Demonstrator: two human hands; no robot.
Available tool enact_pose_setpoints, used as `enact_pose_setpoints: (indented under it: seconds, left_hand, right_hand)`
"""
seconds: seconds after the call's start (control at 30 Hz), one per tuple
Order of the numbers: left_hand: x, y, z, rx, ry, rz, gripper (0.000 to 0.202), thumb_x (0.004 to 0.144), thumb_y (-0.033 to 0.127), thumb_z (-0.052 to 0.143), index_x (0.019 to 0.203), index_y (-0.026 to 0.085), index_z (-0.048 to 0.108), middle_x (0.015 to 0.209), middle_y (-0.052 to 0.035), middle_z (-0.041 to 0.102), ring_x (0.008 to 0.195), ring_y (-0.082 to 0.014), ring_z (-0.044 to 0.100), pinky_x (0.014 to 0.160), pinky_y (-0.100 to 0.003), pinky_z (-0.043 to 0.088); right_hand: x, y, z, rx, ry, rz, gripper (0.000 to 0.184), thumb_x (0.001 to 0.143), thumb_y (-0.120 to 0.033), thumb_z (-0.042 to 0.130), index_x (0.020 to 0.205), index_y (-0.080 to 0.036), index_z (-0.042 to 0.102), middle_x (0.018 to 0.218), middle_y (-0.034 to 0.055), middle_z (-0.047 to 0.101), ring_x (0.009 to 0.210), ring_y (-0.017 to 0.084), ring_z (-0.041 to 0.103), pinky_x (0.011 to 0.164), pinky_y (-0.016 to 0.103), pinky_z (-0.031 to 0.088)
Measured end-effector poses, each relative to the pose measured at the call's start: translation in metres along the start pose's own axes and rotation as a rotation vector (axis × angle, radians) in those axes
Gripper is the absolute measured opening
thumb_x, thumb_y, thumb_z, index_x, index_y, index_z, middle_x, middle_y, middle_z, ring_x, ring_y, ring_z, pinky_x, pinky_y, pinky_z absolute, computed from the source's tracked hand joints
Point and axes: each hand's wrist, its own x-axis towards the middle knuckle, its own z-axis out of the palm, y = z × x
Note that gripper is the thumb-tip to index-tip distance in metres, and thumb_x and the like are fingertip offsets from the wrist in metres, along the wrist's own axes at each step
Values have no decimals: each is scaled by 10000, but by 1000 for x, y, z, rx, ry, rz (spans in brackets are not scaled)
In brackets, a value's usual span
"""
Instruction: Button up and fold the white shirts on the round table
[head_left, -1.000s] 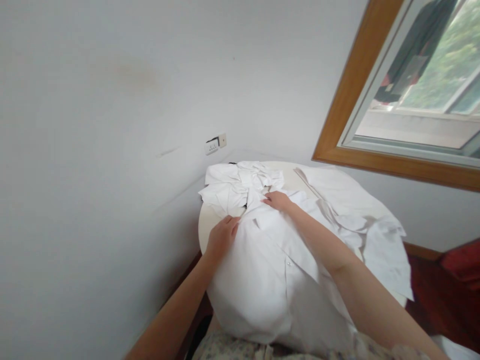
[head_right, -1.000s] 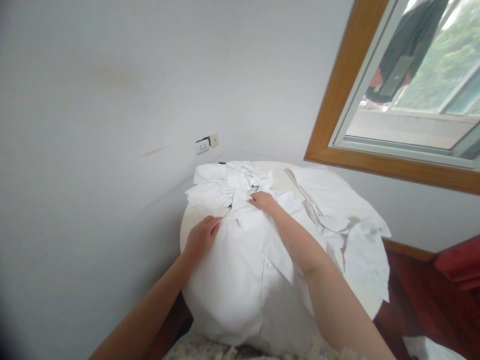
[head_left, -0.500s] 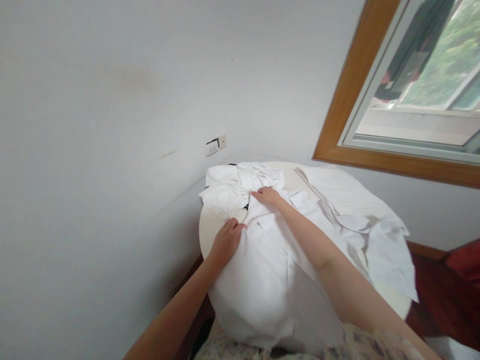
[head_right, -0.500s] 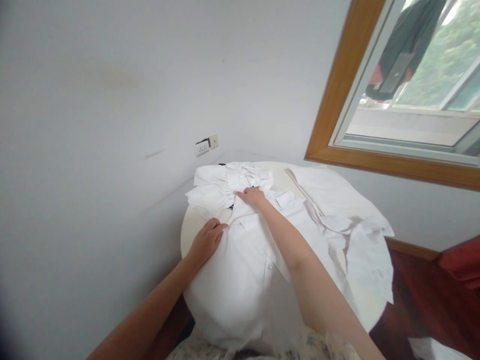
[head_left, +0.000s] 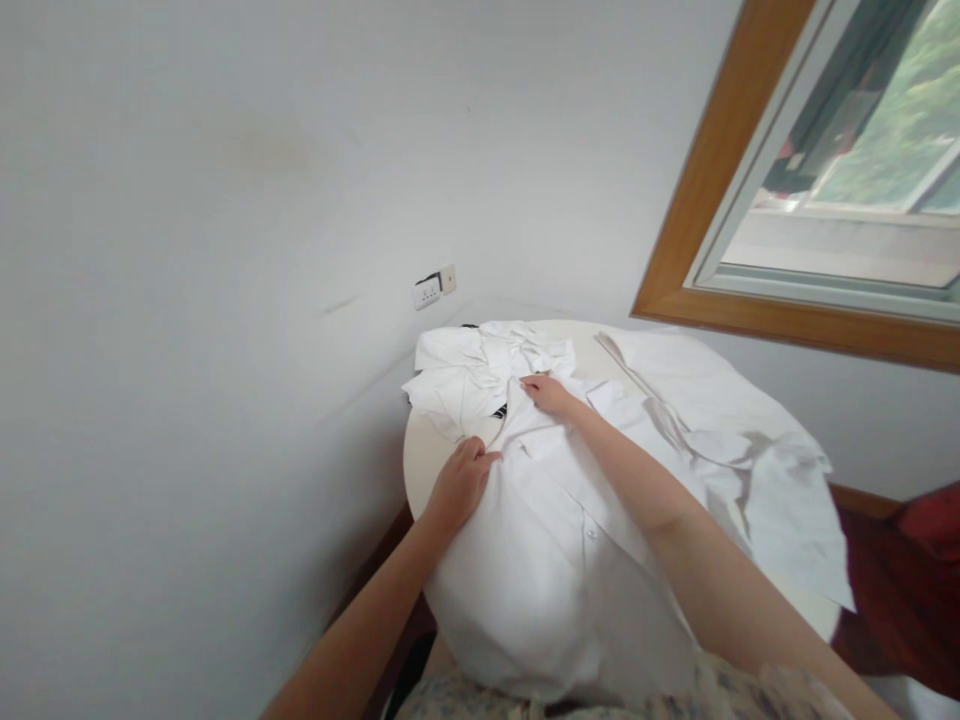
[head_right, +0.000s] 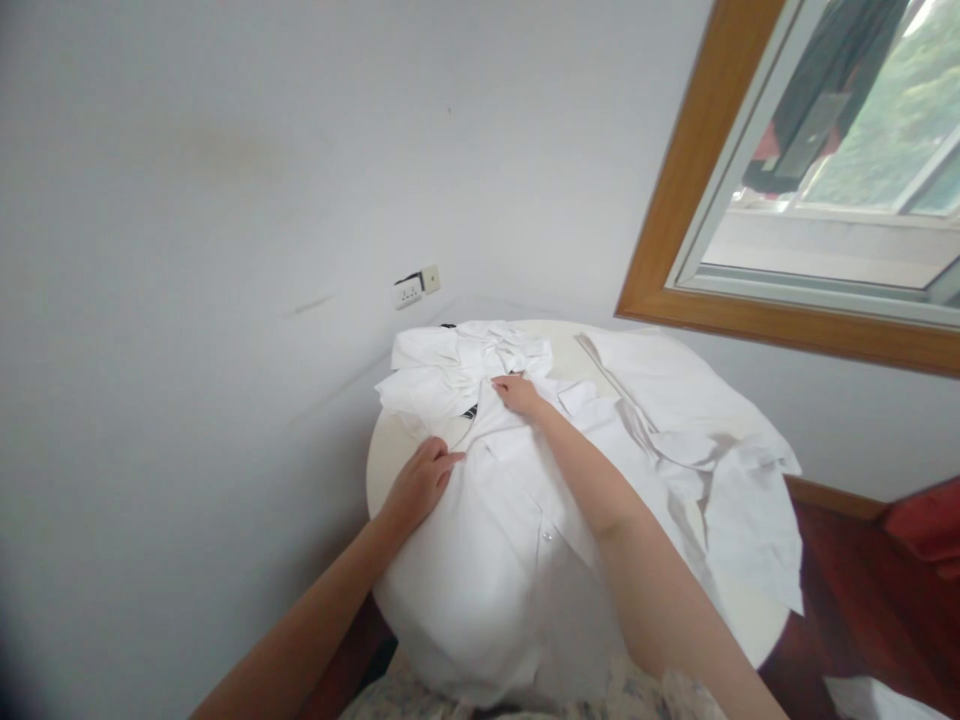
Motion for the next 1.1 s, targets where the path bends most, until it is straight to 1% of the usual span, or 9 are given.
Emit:
enact_pose_setpoints:
  seconds: [0.13,0.23,0.4,0.57,0.67,0.77,0.87,1.0,1.1]
  left_hand:
    - [1,1,-2,-1,0,0,301,850,70,459,994,186,696,883,-61,500,879,-183,509,811,-326,486]
    - [2,1,-3,9,37,-17,296,807,53,491,986,180,691,910,-69,512,903,-199,510,839,-354,484]
    - [3,0,-2,-5,72,10,271,790,56,508,981,175,660,1029,-92,559,998,-227,516,916,-403,465]
    - [6,-4,0,-16,64,112,325,852,83,456,1127,171,605,1125,-100,594,1073,-228,514,975,-430,441]
    - [7,-5,0,-26,50,135,294,873,110,446,1107,165,617,1079,-95,628,1043,-224,533,962,-431,455]
    - [8,-4,-1,-36,38,122,257,880,122,440,1027,162,647,1018,-91,657,996,-220,556,945,-437,473]
    - [8,-5,2,-60,51,85,246,871,118,449,991,153,661,1007,-91,674,987,-217,567,938,-423,488]
    - [7,-9,8,-104,71,67,268,841,83,450,969,156,675,1008,-84,685,985,-202,588,955,-408,490]
    - [7,-11,11,-120,81,56,286,830,69,444,963,159,681,996,-81,690,978,-196,596,956,-407,493]
  right_hand:
    - [-8,-6,3,-145,62,14,334,930,-341,430,1146,-211,648,1137,107,663,1102,260,530,935,353,351]
    - [-24,-4,-12,-277,87,1,378,948,-367,406,1243,-233,601,1202,88,640,1126,240,517,935,326,354]
    - [-79,16,-50,-465,53,-40,307,940,-369,447,1096,-246,681,1063,70,681,1034,221,562,870,299,373]
    - [-129,26,-53,-526,37,196,422,942,-487,392,936,-196,698,951,123,682,912,242,601,763,316,389]
    - [-134,30,-44,-411,71,221,386,932,-475,416,917,-182,667,939,117,664,885,217,590,751,297,385]
    - [-126,36,-40,-196,102,117,252,867,-398,529,774,-175,601,794,55,614,791,177,545,717,271,376]
    - [-122,39,-42,124,117,13,247,817,-400,552,692,-191,509,691,-12,518,688,139,475,643,247,360]
    - [-130,37,-43,523,100,43,323,810,-523,523,751,-215,447,636,-59,413,574,106,375,542,226,309]
    - [-137,35,-42,649,101,63,351,813,-568,500,822,-226,423,661,-64,416,574,105,372,539,225,316]
